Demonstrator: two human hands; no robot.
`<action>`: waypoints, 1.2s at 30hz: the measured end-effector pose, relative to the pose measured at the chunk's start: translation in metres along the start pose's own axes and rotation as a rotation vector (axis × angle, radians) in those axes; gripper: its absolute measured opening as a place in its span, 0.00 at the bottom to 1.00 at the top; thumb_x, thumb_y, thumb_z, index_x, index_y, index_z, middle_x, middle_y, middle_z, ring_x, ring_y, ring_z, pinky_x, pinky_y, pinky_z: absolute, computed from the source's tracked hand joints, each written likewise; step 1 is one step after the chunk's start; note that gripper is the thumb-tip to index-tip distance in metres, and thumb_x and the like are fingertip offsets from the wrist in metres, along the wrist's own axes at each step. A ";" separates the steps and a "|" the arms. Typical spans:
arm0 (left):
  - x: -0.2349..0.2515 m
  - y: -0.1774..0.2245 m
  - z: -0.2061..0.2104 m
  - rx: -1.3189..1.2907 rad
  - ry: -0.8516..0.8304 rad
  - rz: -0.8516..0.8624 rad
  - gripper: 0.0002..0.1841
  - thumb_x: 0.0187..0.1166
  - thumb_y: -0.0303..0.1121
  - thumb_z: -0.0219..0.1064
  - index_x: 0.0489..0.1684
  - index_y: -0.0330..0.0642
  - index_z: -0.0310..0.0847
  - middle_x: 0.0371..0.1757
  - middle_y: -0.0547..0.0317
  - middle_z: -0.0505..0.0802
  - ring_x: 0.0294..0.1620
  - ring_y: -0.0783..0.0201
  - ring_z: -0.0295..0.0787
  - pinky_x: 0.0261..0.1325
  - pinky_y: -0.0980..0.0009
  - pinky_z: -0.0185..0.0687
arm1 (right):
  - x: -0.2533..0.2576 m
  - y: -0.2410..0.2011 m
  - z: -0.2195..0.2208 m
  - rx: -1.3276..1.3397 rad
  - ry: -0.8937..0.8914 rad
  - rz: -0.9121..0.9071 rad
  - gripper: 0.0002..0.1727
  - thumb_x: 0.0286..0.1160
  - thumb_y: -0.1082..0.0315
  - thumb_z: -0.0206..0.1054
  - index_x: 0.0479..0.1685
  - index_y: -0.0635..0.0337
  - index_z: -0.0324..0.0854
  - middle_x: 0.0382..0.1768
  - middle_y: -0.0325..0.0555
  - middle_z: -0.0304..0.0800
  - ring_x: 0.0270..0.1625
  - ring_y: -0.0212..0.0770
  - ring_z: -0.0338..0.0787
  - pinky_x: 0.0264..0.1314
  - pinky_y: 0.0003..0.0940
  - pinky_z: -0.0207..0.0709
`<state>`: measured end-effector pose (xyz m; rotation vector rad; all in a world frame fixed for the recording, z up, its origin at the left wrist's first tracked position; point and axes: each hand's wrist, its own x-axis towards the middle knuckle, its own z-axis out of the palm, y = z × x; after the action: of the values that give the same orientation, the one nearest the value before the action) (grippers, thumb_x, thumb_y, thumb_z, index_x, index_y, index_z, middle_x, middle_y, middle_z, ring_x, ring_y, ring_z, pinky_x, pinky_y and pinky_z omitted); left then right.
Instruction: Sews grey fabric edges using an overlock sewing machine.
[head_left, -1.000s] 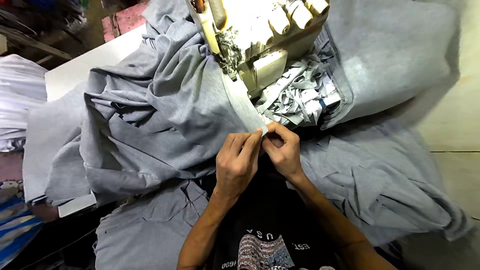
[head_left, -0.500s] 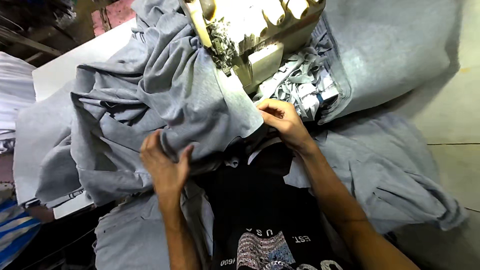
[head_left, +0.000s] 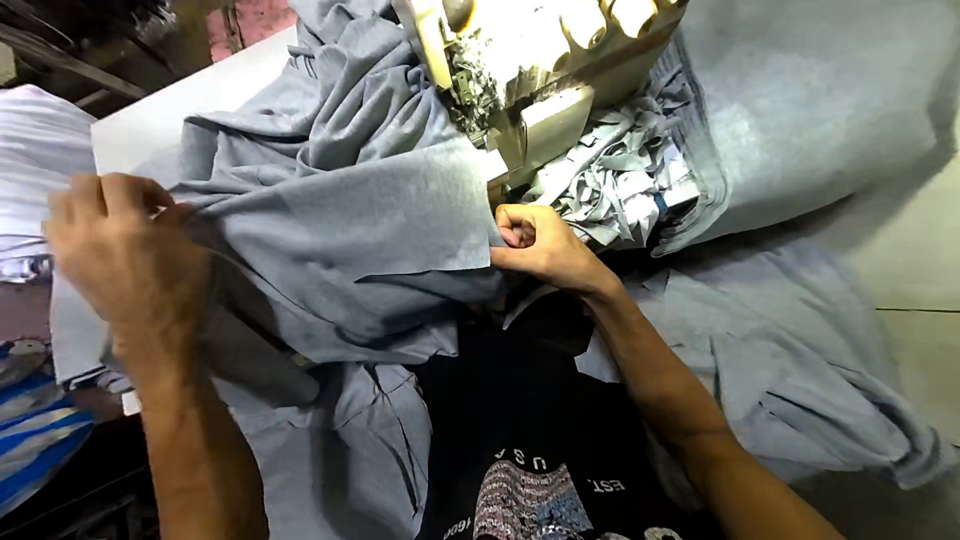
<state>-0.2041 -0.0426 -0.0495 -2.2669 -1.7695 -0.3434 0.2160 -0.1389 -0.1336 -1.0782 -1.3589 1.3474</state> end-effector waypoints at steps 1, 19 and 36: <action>0.004 0.026 -0.006 -0.041 0.014 0.052 0.18 0.90 0.40 0.56 0.61 0.32 0.77 0.62 0.26 0.81 0.65 0.25 0.78 0.66 0.31 0.71 | 0.001 0.001 0.003 0.017 0.018 -0.003 0.13 0.65 0.70 0.74 0.21 0.55 0.72 0.11 0.38 0.63 0.11 0.30 0.60 0.12 0.22 0.50; -0.059 0.264 0.037 -0.687 0.348 0.397 0.07 0.76 0.24 0.73 0.47 0.40 0.94 0.43 0.50 0.94 0.50 0.56 0.90 0.56 0.66 0.86 | -0.032 0.006 -0.006 -0.352 0.344 -0.169 0.08 0.76 0.61 0.73 0.36 0.55 0.90 0.37 0.36 0.87 0.32 0.27 0.80 0.32 0.21 0.73; -0.069 0.274 0.029 -0.956 0.102 0.146 0.09 0.77 0.24 0.72 0.52 0.36 0.90 0.48 0.56 0.94 0.52 0.65 0.92 0.58 0.69 0.89 | -0.048 0.009 -0.011 -0.131 0.328 -0.094 0.09 0.72 0.67 0.75 0.48 0.58 0.85 0.23 0.39 0.83 0.17 0.31 0.77 0.14 0.21 0.71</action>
<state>0.0468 -0.1601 -0.1129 -2.8454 -1.5373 -1.5034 0.2362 -0.1832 -0.1442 -1.2456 -1.2474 0.9733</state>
